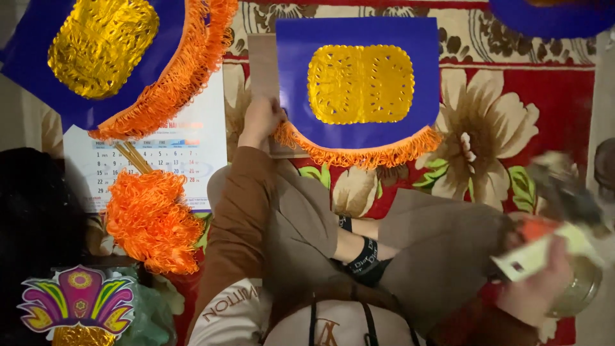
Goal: Attaching orange decorative fringe to the edges of blue and gold panels using a hot glue gun.
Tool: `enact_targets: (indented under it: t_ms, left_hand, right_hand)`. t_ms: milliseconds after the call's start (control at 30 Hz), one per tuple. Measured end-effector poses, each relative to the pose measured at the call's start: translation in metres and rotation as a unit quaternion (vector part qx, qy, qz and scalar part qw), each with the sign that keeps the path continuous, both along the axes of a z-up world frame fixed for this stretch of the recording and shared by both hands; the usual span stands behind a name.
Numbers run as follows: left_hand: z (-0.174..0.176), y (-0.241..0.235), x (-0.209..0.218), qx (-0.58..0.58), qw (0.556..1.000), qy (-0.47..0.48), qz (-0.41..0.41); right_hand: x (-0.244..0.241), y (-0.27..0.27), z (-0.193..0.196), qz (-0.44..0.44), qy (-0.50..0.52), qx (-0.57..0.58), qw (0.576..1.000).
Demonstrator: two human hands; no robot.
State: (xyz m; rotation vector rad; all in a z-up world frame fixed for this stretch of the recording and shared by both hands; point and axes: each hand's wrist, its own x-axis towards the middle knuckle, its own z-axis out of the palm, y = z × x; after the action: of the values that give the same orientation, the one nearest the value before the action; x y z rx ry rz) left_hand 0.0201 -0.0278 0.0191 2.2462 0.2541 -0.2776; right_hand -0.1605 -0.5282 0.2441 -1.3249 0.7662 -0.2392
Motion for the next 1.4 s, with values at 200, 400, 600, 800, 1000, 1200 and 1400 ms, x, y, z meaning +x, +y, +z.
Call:
enact_targets:
  t_ms: [200,400,600,800,1000,1200,1400]
  left_hand:
    - [-0.038,-0.010,-0.006,0.038,0.999,0.010,-0.012]
    - [-0.053,-0.013,-0.009,0.104,0.991,-0.015,-0.083]
    - [-0.014,0.004,-0.011,-0.005,0.998,0.066,-0.002]
    - [-0.003,0.008,-0.009,0.023,0.995,0.046,0.091]
    - [-0.010,0.008,-0.009,0.033,0.998,0.003,0.051]
    - [0.011,0.005,-0.009,0.037,0.996,0.036,0.073]
    - [0.014,0.003,-0.004,0.053,0.995,0.003,0.083]
  right_hand:
    - [-0.096,-0.049,0.005,0.046,-0.025,-0.324,0.945]
    - [-0.183,-0.178,-0.103,-0.098,0.004,-0.061,0.993]
    - [-0.191,-0.188,-0.134,-0.111,0.082,0.032,0.990]
    - [-0.204,-0.230,-0.155,-0.108,0.310,-0.073,0.942]
    - [-0.223,-0.258,-0.180,-0.063,0.378,-0.214,0.898]
    - [-0.208,-0.270,-0.161,0.062,0.602,-0.541,0.584]
    - [-0.025,-0.065,-0.071,0.148,0.162,-0.729,0.648]
